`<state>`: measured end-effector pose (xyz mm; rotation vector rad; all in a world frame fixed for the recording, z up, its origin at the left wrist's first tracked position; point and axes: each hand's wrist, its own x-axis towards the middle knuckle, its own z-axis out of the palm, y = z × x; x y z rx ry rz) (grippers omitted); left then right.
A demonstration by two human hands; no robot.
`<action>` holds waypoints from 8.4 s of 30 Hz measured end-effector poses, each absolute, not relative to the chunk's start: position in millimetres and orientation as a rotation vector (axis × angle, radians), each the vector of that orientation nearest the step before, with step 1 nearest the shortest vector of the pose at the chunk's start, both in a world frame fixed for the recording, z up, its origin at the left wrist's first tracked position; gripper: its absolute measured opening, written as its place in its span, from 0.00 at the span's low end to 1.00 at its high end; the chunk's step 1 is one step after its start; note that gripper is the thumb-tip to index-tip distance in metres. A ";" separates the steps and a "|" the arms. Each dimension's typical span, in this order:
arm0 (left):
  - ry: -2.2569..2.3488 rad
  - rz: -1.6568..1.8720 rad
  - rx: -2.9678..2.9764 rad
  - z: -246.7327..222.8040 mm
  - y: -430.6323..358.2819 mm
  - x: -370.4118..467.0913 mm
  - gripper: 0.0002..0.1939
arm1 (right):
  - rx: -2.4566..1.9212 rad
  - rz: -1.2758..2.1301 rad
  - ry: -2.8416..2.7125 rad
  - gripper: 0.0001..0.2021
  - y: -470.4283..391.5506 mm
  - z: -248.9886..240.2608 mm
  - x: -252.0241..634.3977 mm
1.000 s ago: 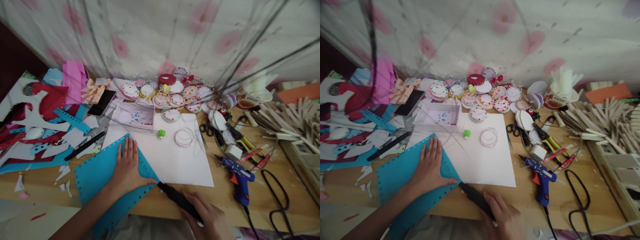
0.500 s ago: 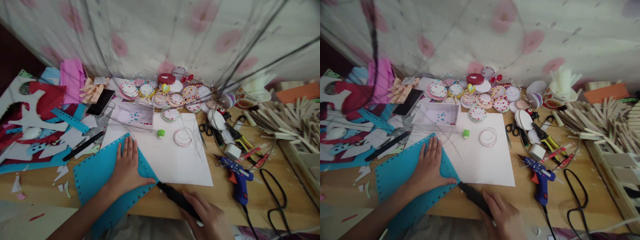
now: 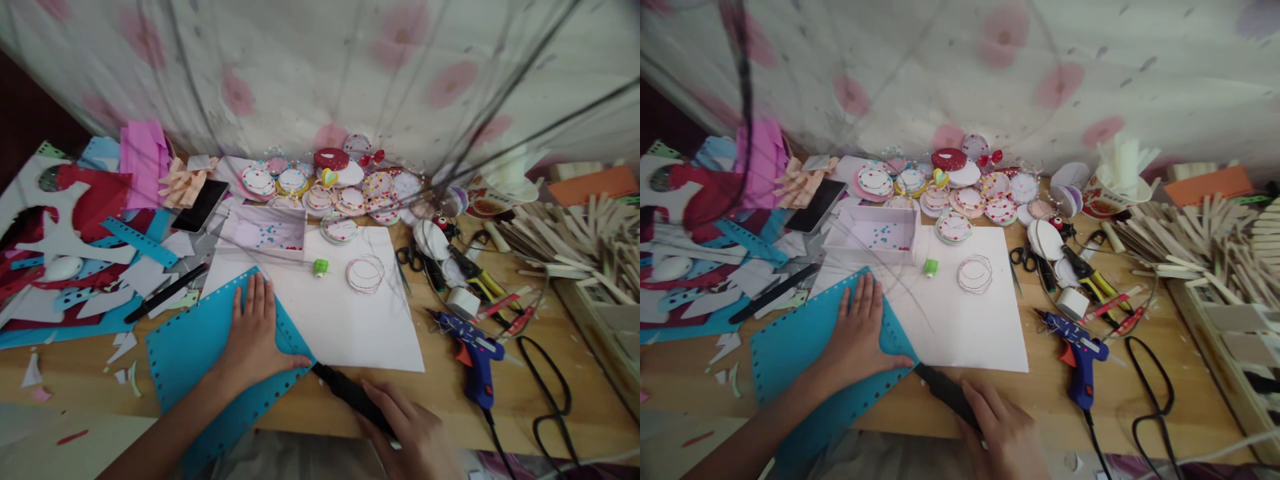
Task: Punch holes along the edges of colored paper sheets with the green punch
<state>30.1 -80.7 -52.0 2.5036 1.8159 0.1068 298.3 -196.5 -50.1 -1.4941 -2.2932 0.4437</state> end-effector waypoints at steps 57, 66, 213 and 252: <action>0.998 0.554 2.593 -22.2 -90.4 40.3 0.09 | -1.654 0.634 -2.196 0.10 -166.9 -17.7 328.5; 1.117 0.657 2.450 -25.2 -90.0 44.4 0.10 | -1.514 0.825 -2.368 0.11 -151.9 -6.7 313.7; 1.766 0.177 2.504 -50.5 -104.6 24.3 0.53 | -1.384 0.578 -2.245 0.11 -158.6 -40.2 288.3; 1.799 0.235 2.489 -55.9 -109.0 22.8 0.55 | -1.478 0.597 -2.299 0.10 -79.3 -35.2 221.3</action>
